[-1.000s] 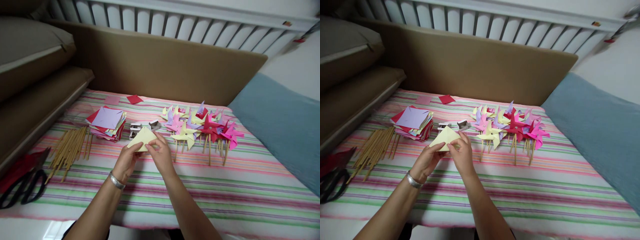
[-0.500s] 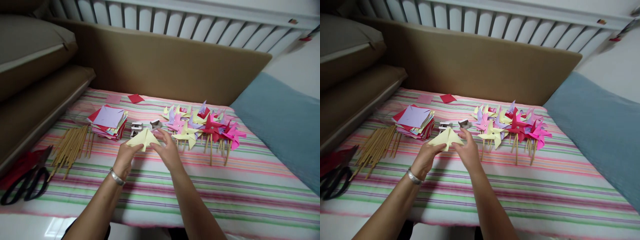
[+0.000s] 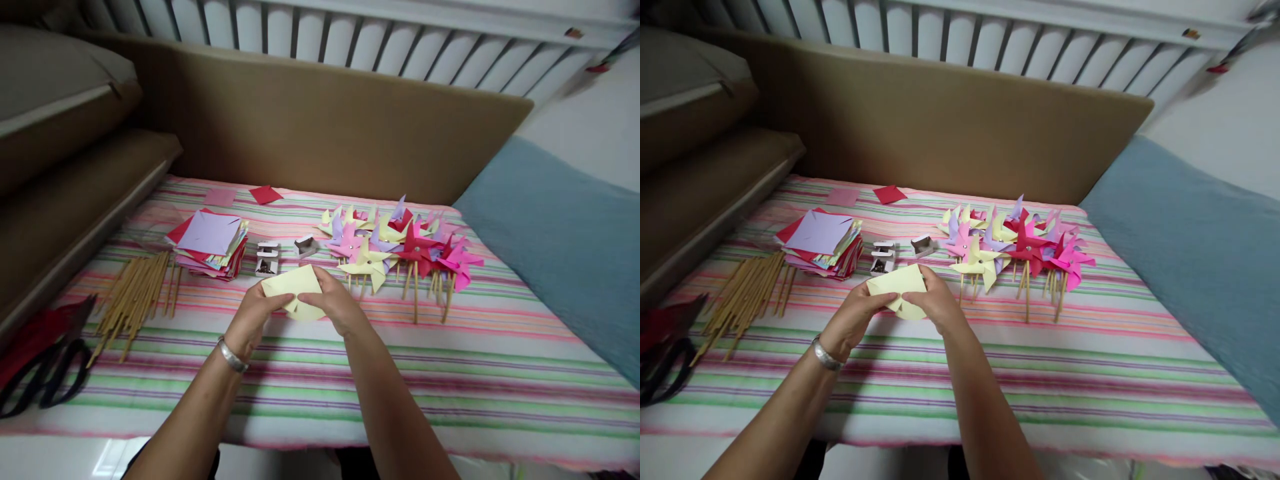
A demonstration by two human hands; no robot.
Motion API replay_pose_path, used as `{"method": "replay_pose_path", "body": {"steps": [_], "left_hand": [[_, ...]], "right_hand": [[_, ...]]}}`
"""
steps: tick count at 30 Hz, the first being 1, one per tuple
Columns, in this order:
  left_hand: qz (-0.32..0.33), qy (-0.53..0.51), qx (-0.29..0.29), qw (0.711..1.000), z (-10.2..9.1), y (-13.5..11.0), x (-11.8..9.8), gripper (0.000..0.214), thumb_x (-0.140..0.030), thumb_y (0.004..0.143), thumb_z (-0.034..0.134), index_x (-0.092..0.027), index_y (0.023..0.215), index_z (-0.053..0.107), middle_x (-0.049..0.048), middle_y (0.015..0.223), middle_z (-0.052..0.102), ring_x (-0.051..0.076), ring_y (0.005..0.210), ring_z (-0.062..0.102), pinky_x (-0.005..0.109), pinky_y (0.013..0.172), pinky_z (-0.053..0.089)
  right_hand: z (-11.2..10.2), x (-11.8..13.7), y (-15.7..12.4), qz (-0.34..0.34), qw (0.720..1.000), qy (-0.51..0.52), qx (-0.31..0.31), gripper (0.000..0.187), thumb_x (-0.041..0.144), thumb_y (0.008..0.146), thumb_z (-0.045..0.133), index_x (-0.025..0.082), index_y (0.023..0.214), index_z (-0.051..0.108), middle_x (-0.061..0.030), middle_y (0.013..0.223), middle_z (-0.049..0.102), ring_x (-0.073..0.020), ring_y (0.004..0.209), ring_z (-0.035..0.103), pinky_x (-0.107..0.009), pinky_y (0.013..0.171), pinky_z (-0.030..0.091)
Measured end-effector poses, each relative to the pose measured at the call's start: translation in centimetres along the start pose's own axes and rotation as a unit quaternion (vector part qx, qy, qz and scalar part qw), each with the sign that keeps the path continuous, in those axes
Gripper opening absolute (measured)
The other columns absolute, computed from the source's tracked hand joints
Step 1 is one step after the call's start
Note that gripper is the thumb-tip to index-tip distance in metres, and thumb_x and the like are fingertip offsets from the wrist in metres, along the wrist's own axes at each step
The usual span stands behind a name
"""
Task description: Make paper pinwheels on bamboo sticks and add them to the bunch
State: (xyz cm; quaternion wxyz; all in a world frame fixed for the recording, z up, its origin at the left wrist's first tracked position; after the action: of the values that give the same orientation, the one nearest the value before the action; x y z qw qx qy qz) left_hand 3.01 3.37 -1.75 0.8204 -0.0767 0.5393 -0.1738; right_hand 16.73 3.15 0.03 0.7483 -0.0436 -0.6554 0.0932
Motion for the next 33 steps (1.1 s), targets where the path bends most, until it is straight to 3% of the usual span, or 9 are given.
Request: {"method": "replay_pose_path", "body": {"steps": [3, 8, 15, 18, 21, 25, 29, 33], "left_hand": [[-0.015, -0.042, -0.001, 0.999, 0.3, -0.2, 0.3, 0.032, -0.029, 0.058, 0.080, -0.014, 0.084, 0.071, 0.0058, 0.079, 0.072, 0.016, 0.067, 0.064, 0.025, 0.063, 0.046], [-0.022, -0.078, 0.047, 0.996, 1.0, 0.0, 1.2, 0.032, -0.028, 0.060, 0.078, -0.012, 0.087, 0.072, 0.0094, 0.086, 0.074, 0.019, 0.077, 0.066, 0.029, 0.076, 0.047], [-0.010, -0.096, -0.008, 0.995, 0.2, 0.4, 1.2, 0.025, -0.021, 0.057, 0.078, -0.010, 0.080, 0.072, 0.0084, 0.075, 0.074, 0.018, 0.067, 0.067, 0.028, 0.071, 0.049], [-0.004, -0.093, -0.037, 0.995, -0.8, 0.6, 0.4, 0.023, -0.019, 0.056, 0.077, -0.010, 0.076, 0.072, 0.0078, 0.072, 0.074, 0.017, 0.064, 0.066, 0.027, 0.068, 0.050], [0.009, -0.096, -0.074, 0.993, -2.4, 1.0, -0.6, 0.021, -0.017, 0.054, 0.078, -0.010, 0.072, 0.071, 0.0082, 0.074, 0.074, 0.016, 0.064, 0.066, 0.025, 0.065, 0.050], [0.026, -0.108, -0.095, 0.989, -3.9, 1.2, -1.7, 0.027, -0.016, 0.053, 0.077, -0.010, 0.079, 0.072, 0.0078, 0.078, 0.074, 0.016, 0.065, 0.066, 0.025, 0.064, 0.051], [0.033, -0.113, -0.092, 0.989, -4.1, 1.0, -2.2, 0.029, -0.017, 0.053, 0.076, -0.010, 0.081, 0.072, 0.0075, 0.075, 0.074, 0.016, 0.064, 0.066, 0.025, 0.063, 0.052], [0.024, -0.098, -0.073, 0.992, -3.5, 0.9, -2.0, 0.031, -0.018, 0.052, 0.077, -0.009, 0.081, 0.072, 0.0079, 0.074, 0.074, 0.016, 0.063, 0.065, 0.025, 0.063, 0.051]], "right_hand": [[0.0, 0.2, 0.0, -0.009, 0.999, 0.040, -0.002, 0.044, 0.017, 0.060, 0.069, 0.022, 0.103, 0.059, -0.0017, 0.095, 0.069, -0.0201, 0.083, 0.065, -0.031, 0.071, 0.051], [0.2, -0.1, 0.2, -0.029, 0.996, 0.065, -0.057, 0.040, 0.017, 0.060, 0.069, 0.021, 0.099, 0.059, -0.0027, 0.091, 0.070, -0.0214, 0.081, 0.066, -0.032, 0.070, 0.052], [1.4, -0.8, 0.3, -0.053, 0.994, 0.056, -0.078, 0.045, 0.020, 0.063, 0.068, 0.021, 0.107, 0.057, -0.0033, 0.095, 0.070, -0.0220, 0.087, 0.065, -0.034, 0.075, 0.052], [0.8, -0.5, 0.0, -0.055, 0.993, -0.018, -0.101, 0.050, 0.027, 0.070, 0.065, 0.021, 0.119, 0.052, -0.0042, 0.088, 0.069, -0.0214, 0.079, 0.065, -0.036, 0.070, 0.053], [0.1, 1.1, -0.7, -0.145, 0.966, -0.170, -0.126, 0.037, 0.026, 0.076, 0.059, 0.023, 0.113, 0.059, -0.0057, 0.095, 0.066, -0.0207, 0.087, 0.063, -0.038, 0.080, 0.051], [1.6, 2.6, -1.7, -0.275, 0.898, -0.341, -0.028, 0.026, 0.017, 0.080, 0.055, 0.027, 0.100, 0.067, -0.0060, 0.122, 0.058, -0.0226, 0.117, 0.050, -0.043, 0.100, 0.039], [2.7, 2.3, -2.0, -0.308, 0.866, -0.393, 0.015, 0.025, 0.014, 0.081, 0.053, 0.027, 0.099, 0.067, -0.0053, 0.137, 0.046, -0.0236, 0.129, 0.038, -0.046, 0.105, 0.033], [2.8, 2.1, -1.8, -0.313, 0.865, -0.392, 0.014, 0.016, 0.016, 0.080, 0.057, 0.026, 0.085, 0.069, -0.0048, 0.137, 0.046, -0.0253, 0.132, 0.033, -0.048, 0.106, 0.030]]}}
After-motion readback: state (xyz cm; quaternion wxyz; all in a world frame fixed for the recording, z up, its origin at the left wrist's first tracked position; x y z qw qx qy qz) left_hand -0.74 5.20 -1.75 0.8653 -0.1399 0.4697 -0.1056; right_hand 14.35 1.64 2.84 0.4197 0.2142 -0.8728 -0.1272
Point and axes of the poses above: each hand's wrist, its own y-axis towards the middle knuckle, its own z-axis out of the palm, x = y × z, the point moved 5 cm from there along y, towards the middle knuckle
